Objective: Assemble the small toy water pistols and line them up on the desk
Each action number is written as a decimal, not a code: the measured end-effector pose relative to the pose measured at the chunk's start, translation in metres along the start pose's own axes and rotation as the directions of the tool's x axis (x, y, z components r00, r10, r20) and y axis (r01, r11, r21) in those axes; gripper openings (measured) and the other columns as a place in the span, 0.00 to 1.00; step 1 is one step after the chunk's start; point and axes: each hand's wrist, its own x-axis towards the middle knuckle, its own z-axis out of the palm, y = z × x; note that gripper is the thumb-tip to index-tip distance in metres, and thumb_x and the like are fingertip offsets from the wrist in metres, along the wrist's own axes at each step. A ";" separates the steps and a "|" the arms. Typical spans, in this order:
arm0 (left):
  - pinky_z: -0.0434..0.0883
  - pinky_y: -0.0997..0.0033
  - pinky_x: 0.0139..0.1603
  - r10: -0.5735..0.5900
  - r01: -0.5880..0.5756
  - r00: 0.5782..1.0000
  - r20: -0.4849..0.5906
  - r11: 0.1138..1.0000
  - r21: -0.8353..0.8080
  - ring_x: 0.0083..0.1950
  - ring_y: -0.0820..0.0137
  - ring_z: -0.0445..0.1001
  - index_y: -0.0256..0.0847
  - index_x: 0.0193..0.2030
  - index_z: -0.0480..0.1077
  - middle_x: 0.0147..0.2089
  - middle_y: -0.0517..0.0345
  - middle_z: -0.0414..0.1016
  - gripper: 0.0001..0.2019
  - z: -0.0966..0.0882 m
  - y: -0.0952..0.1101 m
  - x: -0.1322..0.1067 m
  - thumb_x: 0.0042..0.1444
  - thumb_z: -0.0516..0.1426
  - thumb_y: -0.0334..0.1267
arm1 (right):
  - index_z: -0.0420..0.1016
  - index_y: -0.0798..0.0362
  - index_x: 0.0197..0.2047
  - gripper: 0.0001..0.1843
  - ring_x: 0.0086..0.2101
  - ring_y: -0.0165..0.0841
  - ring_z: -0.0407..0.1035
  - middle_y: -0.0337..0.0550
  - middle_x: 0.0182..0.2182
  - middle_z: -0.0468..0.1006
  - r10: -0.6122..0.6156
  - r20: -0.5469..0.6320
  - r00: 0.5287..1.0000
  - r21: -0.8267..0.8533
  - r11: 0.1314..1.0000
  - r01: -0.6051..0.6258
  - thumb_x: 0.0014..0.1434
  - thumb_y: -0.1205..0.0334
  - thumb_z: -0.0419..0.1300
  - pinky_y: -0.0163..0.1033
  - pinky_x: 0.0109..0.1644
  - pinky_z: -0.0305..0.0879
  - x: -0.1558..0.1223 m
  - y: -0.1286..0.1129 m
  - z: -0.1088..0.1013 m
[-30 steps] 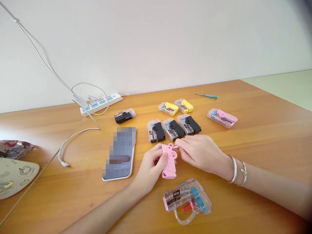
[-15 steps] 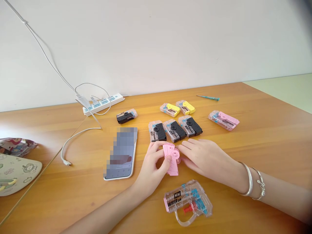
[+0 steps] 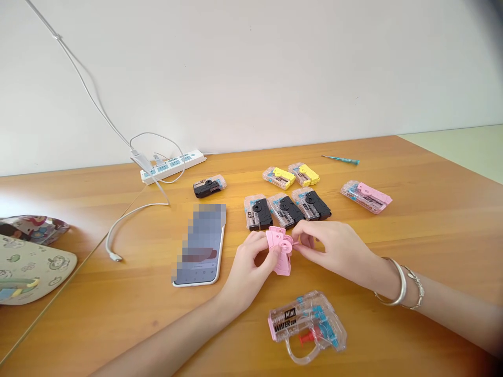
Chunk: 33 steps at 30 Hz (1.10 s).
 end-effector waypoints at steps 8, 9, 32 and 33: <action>0.64 0.72 0.35 -0.075 0.075 0.997 0.013 0.997 -0.025 0.32 0.68 0.66 0.37 0.30 0.71 0.28 0.58 0.71 0.15 0.002 0.003 -0.002 0.62 0.49 0.42 | 0.70 0.49 0.34 0.03 0.29 0.26 0.73 0.33 0.28 0.79 -0.122 -0.308 0.944 0.133 0.976 0.170 0.60 0.66 0.57 0.30 0.32 0.65 -0.006 -0.003 0.002; 0.63 0.72 0.35 -0.073 0.073 0.997 0.026 0.997 -0.024 0.31 0.69 0.65 0.37 0.30 0.70 0.27 0.58 0.70 0.16 0.002 0.004 -0.002 0.62 0.49 0.43 | 0.70 0.49 0.35 0.03 0.30 0.27 0.74 0.34 0.29 0.79 -0.154 -0.314 0.937 0.133 0.970 0.203 0.60 0.67 0.57 0.30 0.33 0.66 -0.006 -0.004 0.003; 0.63 0.69 0.37 0.060 -0.060 0.998 0.005 0.996 0.060 0.33 0.67 0.66 0.39 0.28 0.69 0.29 0.57 0.70 0.13 0.003 0.007 -0.002 0.60 0.51 0.39 | 0.66 0.48 0.37 0.04 0.33 0.28 0.68 0.35 0.32 0.74 -0.116 -0.182 0.976 0.336 0.926 0.173 0.59 0.67 0.57 0.35 0.37 0.65 -0.010 -0.010 0.015; 0.63 0.69 0.37 0.067 -0.067 0.998 0.001 0.995 0.077 0.34 0.67 0.66 0.39 0.29 0.70 0.29 0.57 0.70 0.12 0.003 0.007 -0.003 0.60 0.52 0.39 | 0.65 0.48 0.37 0.03 0.32 0.28 0.68 0.34 0.31 0.73 -0.078 -0.173 0.982 0.343 0.930 0.134 0.60 0.66 0.56 0.35 0.37 0.64 -0.011 -0.010 0.015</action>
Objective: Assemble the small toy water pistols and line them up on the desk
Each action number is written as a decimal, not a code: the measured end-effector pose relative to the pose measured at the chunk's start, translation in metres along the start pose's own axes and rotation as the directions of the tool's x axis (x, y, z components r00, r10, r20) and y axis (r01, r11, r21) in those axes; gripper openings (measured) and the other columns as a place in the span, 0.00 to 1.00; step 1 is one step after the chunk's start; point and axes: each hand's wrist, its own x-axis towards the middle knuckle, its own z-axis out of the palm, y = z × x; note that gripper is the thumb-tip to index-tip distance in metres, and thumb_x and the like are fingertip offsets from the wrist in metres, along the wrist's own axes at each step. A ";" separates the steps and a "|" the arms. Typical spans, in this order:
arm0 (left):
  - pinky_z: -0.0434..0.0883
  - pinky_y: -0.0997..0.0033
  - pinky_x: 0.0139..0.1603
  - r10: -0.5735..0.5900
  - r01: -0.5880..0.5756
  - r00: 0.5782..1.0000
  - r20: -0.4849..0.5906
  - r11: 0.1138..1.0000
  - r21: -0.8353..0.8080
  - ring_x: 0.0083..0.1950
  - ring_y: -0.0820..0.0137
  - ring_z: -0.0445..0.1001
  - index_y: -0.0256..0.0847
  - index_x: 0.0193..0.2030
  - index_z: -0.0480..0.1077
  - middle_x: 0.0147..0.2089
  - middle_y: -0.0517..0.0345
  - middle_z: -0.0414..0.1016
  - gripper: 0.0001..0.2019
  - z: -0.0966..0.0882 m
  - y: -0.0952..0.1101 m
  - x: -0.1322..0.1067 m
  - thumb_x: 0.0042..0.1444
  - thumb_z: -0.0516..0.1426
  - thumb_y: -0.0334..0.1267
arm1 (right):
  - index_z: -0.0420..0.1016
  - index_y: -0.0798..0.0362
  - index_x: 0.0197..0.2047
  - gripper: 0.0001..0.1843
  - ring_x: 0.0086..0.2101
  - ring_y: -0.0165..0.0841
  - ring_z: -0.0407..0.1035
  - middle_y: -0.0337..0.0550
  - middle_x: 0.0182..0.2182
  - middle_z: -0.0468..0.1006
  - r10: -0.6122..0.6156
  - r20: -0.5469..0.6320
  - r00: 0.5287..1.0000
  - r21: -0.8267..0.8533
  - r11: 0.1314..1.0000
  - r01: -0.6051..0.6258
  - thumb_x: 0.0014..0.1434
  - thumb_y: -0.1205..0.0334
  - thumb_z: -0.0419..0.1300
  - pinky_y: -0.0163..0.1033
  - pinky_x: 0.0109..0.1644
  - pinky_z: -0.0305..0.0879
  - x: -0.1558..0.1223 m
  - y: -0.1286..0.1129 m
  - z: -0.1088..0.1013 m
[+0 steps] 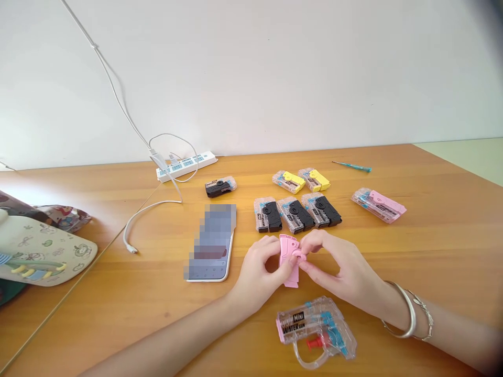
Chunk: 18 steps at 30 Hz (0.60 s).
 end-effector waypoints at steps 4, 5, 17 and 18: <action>0.62 0.68 0.35 0.037 -0.037 0.999 0.008 0.996 0.078 0.33 0.67 0.65 0.39 0.28 0.72 0.29 0.56 0.70 0.11 0.001 0.001 -0.003 0.59 0.52 0.38 | 0.62 0.49 0.34 0.05 0.30 0.28 0.65 0.34 0.29 0.71 0.084 0.048 0.995 -0.066 0.995 -0.081 0.62 0.60 0.53 0.35 0.34 0.61 -0.002 -0.003 -0.001; 0.61 0.68 0.35 0.047 -0.047 0.999 0.006 0.994 0.097 0.33 0.67 0.65 0.38 0.28 0.71 0.29 0.56 0.69 0.11 0.002 0.001 -0.004 0.58 0.53 0.38 | 0.61 0.49 0.32 0.07 0.29 0.28 0.64 0.34 0.28 0.70 0.090 0.061 0.994 -0.094 0.992 -0.084 0.62 0.59 0.53 0.35 0.33 0.60 -0.001 -0.004 -0.002; 0.60 0.69 0.33 0.072 -0.068 0.997 -0.020 0.987 0.144 0.31 0.68 0.61 0.39 0.23 0.66 0.26 0.59 0.64 0.11 0.002 -0.003 -0.003 0.56 0.52 0.37 | 0.52 0.50 0.25 0.18 0.21 0.27 0.52 0.32 0.20 0.60 0.160 0.191 0.968 -0.068 0.986 -0.150 0.67 0.53 0.44 0.33 0.25 0.49 -0.001 -0.003 0.005; 0.60 0.69 0.33 0.070 -0.066 0.997 -0.019 0.987 0.144 0.32 0.68 0.61 0.39 0.24 0.66 0.26 0.59 0.64 0.11 0.002 -0.003 -0.003 0.56 0.53 0.36 | 0.52 0.50 0.25 0.19 0.21 0.27 0.52 0.32 0.20 0.59 0.174 0.199 0.964 -0.041 0.985 -0.169 0.67 0.53 0.44 0.33 0.25 0.50 -0.001 -0.003 0.005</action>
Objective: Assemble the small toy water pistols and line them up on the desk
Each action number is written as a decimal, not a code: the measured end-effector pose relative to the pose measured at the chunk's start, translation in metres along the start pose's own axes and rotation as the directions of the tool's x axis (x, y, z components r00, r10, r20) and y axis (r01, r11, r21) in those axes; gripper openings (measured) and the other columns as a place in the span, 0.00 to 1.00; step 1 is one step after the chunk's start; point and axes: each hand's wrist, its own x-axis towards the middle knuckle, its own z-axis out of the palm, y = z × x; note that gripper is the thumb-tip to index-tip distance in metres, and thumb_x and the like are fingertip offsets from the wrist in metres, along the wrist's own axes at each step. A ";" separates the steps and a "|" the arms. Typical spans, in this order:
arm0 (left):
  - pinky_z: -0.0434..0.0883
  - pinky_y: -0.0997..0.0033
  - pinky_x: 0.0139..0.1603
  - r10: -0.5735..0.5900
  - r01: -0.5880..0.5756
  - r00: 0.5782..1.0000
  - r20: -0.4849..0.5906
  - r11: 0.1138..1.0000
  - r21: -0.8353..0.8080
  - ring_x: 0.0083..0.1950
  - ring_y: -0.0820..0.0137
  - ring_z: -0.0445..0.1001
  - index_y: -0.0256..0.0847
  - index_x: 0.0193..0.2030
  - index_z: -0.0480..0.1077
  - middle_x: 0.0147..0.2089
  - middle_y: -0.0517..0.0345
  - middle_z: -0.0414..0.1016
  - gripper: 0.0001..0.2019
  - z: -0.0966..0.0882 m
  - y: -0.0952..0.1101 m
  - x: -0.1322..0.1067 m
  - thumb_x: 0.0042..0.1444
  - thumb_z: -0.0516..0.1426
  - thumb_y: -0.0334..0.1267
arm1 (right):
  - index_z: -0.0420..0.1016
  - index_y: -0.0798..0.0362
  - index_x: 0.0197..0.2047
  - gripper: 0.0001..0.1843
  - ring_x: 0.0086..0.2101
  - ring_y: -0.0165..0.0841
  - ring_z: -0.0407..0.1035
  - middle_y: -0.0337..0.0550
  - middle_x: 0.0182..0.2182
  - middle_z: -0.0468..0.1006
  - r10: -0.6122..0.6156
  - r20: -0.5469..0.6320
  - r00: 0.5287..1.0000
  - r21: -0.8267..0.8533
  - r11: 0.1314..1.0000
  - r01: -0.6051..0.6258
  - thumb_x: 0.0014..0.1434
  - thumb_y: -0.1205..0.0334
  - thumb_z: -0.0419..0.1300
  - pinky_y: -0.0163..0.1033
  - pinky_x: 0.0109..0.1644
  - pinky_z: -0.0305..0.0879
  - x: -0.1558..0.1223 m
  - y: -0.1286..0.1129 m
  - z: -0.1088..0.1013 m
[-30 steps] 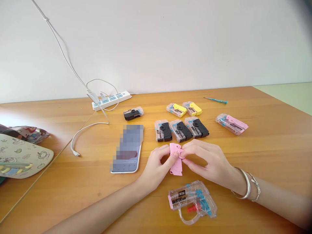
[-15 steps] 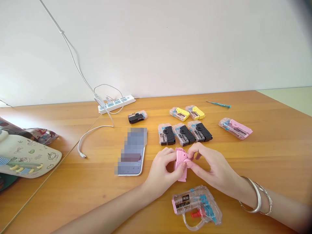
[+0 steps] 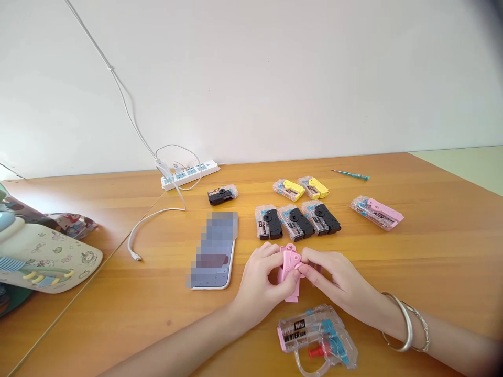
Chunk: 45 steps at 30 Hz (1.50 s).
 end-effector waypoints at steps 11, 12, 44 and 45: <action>0.63 0.68 0.36 -0.052 0.052 0.999 -0.009 0.998 -0.036 0.35 0.66 0.64 0.40 0.26 0.69 0.29 0.57 0.69 0.12 -0.002 0.002 0.001 0.59 0.51 0.37 | 0.58 0.49 0.27 0.19 0.23 0.30 0.61 0.35 0.21 0.65 0.048 0.003 0.999 0.141 0.989 -0.048 0.67 0.51 0.42 0.35 0.26 0.58 0.004 0.000 -0.001; 0.63 0.68 0.37 -0.060 0.058 0.998 -0.032 0.997 -0.055 0.36 0.66 0.65 0.40 0.27 0.69 0.30 0.57 0.70 0.11 -0.003 0.002 0.001 0.60 0.51 0.37 | 0.60 0.49 0.29 0.17 0.23 0.30 0.62 0.35 0.22 0.67 0.055 -0.013 0.998 0.128 0.990 -0.053 0.67 0.52 0.42 0.35 0.27 0.59 0.005 0.002 -0.001; 0.66 0.62 0.51 0.003 -0.006 1.000 -0.031 0.996 -0.091 0.47 0.63 0.68 0.43 0.34 0.76 0.43 0.55 0.75 0.06 0.001 0.001 0.000 0.56 0.57 0.32 | 0.66 0.51 0.37 0.10 0.29 0.29 0.71 0.38 0.29 0.76 -0.135 -0.204 0.970 -0.183 0.978 0.098 0.61 0.72 0.47 0.34 0.30 0.69 0.017 0.031 -0.005; 0.66 0.62 0.51 -0.002 0.001 1.000 -0.015 0.996 -0.090 0.48 0.63 0.68 0.42 0.34 0.76 0.43 0.54 0.74 0.05 0.001 0.001 0.000 0.55 0.57 0.33 | 0.66 0.51 0.37 0.08 0.29 0.29 0.71 0.38 0.29 0.75 -0.100 -0.220 0.970 -0.108 0.991 0.077 0.61 0.71 0.48 0.33 0.29 0.69 0.017 0.028 -0.005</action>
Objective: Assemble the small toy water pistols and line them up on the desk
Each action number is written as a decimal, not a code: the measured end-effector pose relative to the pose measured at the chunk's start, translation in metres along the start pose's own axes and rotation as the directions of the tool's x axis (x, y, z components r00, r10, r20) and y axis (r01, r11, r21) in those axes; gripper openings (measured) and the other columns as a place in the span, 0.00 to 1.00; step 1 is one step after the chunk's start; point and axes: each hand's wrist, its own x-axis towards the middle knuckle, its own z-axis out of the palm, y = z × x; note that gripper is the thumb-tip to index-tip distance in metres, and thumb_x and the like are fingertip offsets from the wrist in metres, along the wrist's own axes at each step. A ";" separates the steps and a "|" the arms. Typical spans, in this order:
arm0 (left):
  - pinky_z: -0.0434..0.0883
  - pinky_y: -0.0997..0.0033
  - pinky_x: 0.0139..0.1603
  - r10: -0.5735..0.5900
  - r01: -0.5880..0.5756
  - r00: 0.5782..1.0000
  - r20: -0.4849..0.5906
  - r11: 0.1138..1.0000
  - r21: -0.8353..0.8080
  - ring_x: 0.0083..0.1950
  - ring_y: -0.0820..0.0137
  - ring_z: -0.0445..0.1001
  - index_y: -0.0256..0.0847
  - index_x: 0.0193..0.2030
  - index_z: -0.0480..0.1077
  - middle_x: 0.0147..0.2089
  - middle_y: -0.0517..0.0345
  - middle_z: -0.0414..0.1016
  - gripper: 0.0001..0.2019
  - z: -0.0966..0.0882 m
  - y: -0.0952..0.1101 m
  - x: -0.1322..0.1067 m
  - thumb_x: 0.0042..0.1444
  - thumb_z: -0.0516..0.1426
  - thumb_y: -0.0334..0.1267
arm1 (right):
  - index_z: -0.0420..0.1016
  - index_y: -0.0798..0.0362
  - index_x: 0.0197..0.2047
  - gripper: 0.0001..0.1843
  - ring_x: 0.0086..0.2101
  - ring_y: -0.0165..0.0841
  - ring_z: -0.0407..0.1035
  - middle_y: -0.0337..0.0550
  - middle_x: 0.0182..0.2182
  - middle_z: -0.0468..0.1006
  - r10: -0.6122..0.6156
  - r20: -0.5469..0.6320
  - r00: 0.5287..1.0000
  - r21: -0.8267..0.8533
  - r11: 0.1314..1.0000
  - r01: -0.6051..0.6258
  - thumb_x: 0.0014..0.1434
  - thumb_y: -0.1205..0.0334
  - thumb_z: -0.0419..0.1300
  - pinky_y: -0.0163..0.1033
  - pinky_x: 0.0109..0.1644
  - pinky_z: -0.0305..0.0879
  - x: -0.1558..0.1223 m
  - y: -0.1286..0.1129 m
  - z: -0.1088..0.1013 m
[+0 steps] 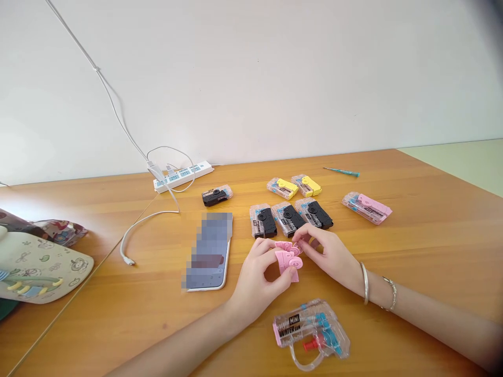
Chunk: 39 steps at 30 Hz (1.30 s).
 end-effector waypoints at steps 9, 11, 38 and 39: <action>0.68 0.67 0.49 -0.020 0.021 0.999 0.047 0.999 -0.039 0.47 0.65 0.71 0.41 0.29 0.75 0.42 0.54 0.70 0.07 0.001 -0.001 0.000 0.56 0.58 0.35 | 0.67 0.50 0.37 0.02 0.36 0.31 0.70 0.40 0.33 0.71 0.183 0.019 0.983 0.460 0.871 -0.171 0.60 0.65 0.54 0.33 0.33 0.72 -0.006 -0.018 0.001; 0.68 0.68 0.49 -0.014 0.016 0.999 0.044 0.999 -0.045 0.46 0.66 0.71 0.41 0.29 0.75 0.42 0.54 0.71 0.06 0.000 0.000 0.000 0.56 0.58 0.33 | 0.66 0.50 0.37 0.02 0.37 0.31 0.69 0.40 0.34 0.70 0.187 0.020 0.982 0.488 0.855 -0.173 0.60 0.65 0.54 0.34 0.35 0.72 -0.006 -0.017 0.001; 0.68 0.69 0.45 0.054 -0.054 0.999 -0.005 0.998 -0.037 0.43 0.67 0.70 0.38 0.30 0.74 0.39 0.53 0.70 0.06 -0.001 0.000 -0.001 0.55 0.57 0.32 | 0.64 0.50 0.40 0.04 0.37 0.33 0.68 0.41 0.36 0.72 0.043 0.173 0.984 0.242 0.966 -0.085 0.64 0.61 0.51 0.41 0.41 0.66 -0.005 -0.020 -0.003; 0.68 0.69 0.44 0.055 -0.055 0.999 -0.002 0.998 -0.030 0.43 0.67 0.70 0.38 0.29 0.74 0.39 0.53 0.70 0.06 -0.001 0.001 -0.001 0.55 0.57 0.32 | 0.65 0.50 0.39 0.05 0.35 0.33 0.67 0.41 0.35 0.72 0.051 0.197 0.979 0.185 0.979 -0.088 0.64 0.60 0.50 0.41 0.39 0.65 -0.006 -0.019 -0.004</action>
